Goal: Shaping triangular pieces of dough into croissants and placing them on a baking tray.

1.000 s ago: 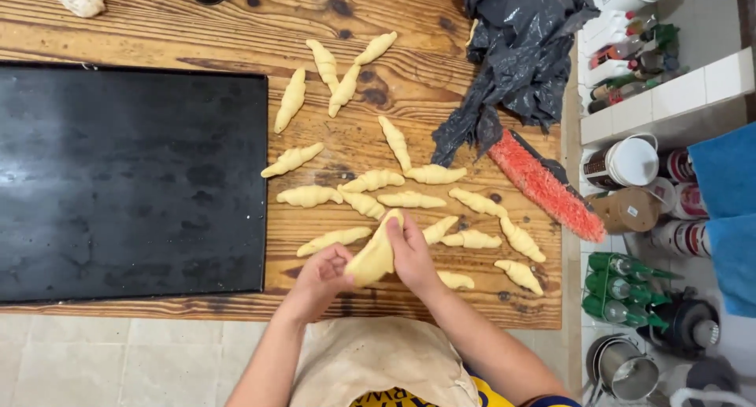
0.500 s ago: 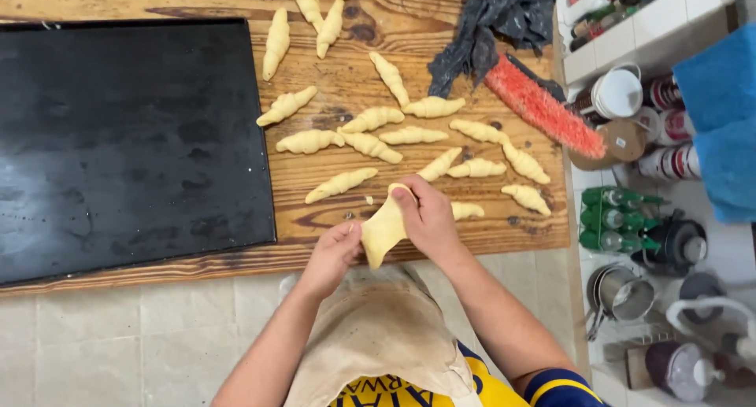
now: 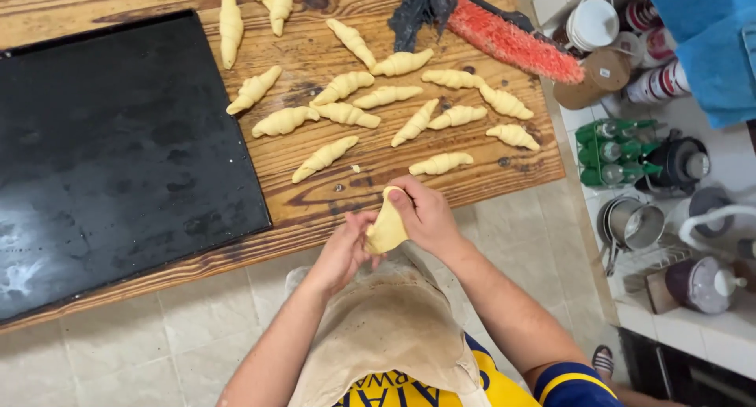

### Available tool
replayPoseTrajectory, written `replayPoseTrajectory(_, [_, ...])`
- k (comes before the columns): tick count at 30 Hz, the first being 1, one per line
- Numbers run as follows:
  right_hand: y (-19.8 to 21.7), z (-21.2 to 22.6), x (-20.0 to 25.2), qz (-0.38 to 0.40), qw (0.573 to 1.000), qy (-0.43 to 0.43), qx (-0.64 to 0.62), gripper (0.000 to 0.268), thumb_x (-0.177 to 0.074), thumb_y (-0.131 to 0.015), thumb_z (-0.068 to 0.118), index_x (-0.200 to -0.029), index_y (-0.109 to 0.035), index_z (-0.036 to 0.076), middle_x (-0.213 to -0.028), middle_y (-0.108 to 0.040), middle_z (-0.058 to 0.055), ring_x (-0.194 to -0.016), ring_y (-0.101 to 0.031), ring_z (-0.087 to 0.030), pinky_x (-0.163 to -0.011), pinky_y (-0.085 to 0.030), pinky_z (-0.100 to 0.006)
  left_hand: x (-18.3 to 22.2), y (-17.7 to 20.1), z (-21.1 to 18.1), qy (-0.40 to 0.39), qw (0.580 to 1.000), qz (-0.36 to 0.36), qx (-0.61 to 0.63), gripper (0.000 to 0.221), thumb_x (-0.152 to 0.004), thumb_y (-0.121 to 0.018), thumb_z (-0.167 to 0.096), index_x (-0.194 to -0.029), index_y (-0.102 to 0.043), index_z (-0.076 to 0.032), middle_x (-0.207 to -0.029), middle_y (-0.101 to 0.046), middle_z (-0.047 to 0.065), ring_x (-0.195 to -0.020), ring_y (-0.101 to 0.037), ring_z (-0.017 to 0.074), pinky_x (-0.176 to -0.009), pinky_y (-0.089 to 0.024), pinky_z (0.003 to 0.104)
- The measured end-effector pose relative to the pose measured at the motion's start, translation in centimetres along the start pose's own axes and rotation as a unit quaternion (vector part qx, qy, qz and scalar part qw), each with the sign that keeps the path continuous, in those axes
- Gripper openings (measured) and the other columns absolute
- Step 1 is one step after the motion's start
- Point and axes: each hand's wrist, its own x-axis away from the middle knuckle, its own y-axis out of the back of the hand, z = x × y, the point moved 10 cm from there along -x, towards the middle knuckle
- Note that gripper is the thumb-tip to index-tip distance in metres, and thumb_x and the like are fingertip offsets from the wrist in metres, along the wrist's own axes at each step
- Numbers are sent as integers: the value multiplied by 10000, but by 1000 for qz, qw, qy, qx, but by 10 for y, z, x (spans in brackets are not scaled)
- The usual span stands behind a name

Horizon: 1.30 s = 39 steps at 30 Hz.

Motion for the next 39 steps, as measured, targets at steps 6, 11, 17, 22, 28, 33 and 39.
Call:
replayPoseTrajectory(6, [19,15,9,-38,995,71,50,156,-1015,-649,262,-1035,-730,131,-752,-700,-192,-752,-714,-426,-638,-569,-473,15,-34,-24,31,977,47,-204,184,-991,-666,-157,-1050,-746,-1,-516,-503,3,-445,-458,74,-432,-346,191])
replayPoseTrajectory(11, [62,6,16,-180,970,101,125,155,-991,-714,293,-1007,-774,151,-840,-765,-83,-803,-754,-302,-712,-598,-378,10,-8,-27,-7,939,42,-342,123,-901,-774,-170,-989,-825,-101,-550,-637,5,-515,-443,50,-484,-342,188])
replayPoseTrajectory(17, [56,-63,26,-227,967,36,107,215,-1019,-663,356,-1022,-746,158,-754,-697,-118,-732,-717,-344,-686,-576,-427,2,45,-3,51,958,34,-281,228,-965,-626,-17,-1163,-737,5,-483,-538,62,-385,-479,103,-407,-375,201])
replayPoseTrajectory(22, [85,-41,30,-251,963,-2,102,231,-1059,-620,323,-1033,-736,125,-756,-684,-129,-702,-691,-317,-681,-558,-406,13,60,-19,81,943,36,-322,249,-946,-632,8,-1168,-743,35,-493,-550,72,-409,-466,107,-436,-356,204])
replayPoseTrajectory(28, [44,-81,49,-181,975,-105,75,167,-1043,-641,284,-1077,-742,154,-784,-703,-155,-736,-700,-361,-694,-554,-455,11,97,3,106,939,63,-322,278,-949,-625,17,-1206,-731,33,-541,-635,123,-412,-563,154,-471,-434,238])
replayPoseTrajectory(33, [25,-88,64,-145,976,-161,40,164,-1042,-625,275,-1079,-750,176,-750,-704,-120,-691,-659,-231,-689,-552,-401,-9,99,-11,117,911,103,-382,270,-948,-641,-13,-1200,-737,6,-624,-729,161,-491,-684,198,-564,-529,294])
replayPoseTrajectory(39, [12,-75,59,-144,973,-179,-15,186,-1055,-574,238,-1112,-732,160,-713,-685,-133,-657,-637,-219,-654,-555,-393,-67,64,-102,-193,699,-16,-688,438,-992,-646,-256,-1402,-578,-119,-1206,-496,104,-1177,-512,342,-1063,-420,459])
